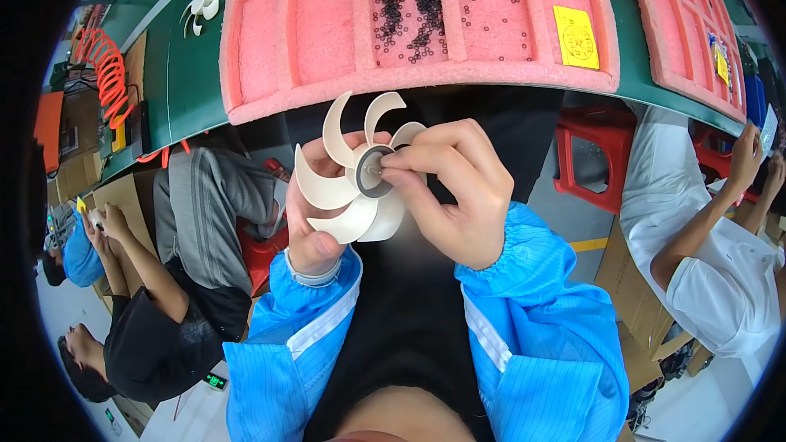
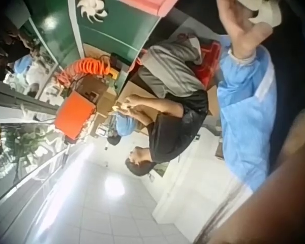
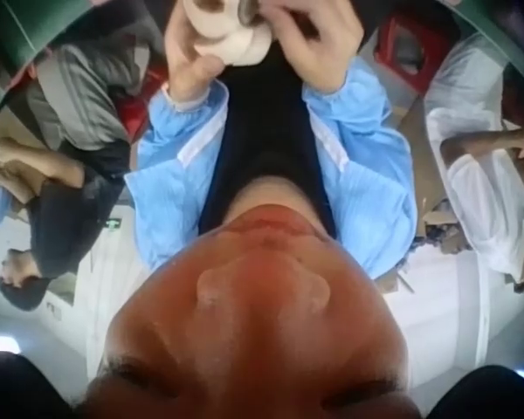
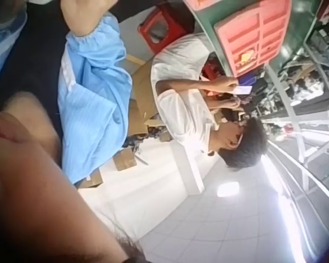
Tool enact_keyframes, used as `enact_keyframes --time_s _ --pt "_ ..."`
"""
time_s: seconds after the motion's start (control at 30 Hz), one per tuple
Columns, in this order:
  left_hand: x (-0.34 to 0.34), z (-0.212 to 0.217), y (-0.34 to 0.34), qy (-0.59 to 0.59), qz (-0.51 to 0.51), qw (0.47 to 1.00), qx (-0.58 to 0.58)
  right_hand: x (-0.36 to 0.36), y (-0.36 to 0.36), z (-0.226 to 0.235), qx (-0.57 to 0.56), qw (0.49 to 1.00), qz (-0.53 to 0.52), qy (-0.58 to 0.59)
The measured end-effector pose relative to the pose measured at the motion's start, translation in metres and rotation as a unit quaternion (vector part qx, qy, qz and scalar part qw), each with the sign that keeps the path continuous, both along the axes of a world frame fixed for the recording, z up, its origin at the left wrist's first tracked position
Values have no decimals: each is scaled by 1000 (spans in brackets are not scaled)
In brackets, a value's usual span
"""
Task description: Assembling small cooling fans by manually inserting fan blades and checking the components at an electronics manufacturing workstation.
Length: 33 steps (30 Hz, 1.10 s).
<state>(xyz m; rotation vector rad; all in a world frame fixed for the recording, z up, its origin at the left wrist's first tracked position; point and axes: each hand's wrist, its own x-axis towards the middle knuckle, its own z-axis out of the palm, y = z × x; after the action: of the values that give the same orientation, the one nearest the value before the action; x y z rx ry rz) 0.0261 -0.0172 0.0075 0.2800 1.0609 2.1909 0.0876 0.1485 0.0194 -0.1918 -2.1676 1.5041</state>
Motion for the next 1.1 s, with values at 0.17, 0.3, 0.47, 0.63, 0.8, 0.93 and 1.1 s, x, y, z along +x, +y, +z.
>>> enact_keyframes --time_s 0.17,0.3,0.47,0.63,0.8,0.93,1.1 --pt "-1 -9 -3 51 -12 998 36 -1 7 -3 62 998 10 28" --pt "2 -9 1 112 19 994 -1 -2 6 -3 84 996 15 28" --pt "5 -12 -2 274 70 956 -81 2 15 -7 -109 985 105 -81" --pt "-1 -1 -5 449 23 877 -172 2 29 -10 -395 865 193 -241" --pt "-2 0 -6 385 -6 901 -201 -1 30 -5 -132 959 153 -201" --pt "-12 5 -21 437 -170 783 -408 -13 38 -43 66 961 162 -213" --pt "-43 17 -42 345 -158 832 -404 -37 53 -158 318 916 -23 -243"
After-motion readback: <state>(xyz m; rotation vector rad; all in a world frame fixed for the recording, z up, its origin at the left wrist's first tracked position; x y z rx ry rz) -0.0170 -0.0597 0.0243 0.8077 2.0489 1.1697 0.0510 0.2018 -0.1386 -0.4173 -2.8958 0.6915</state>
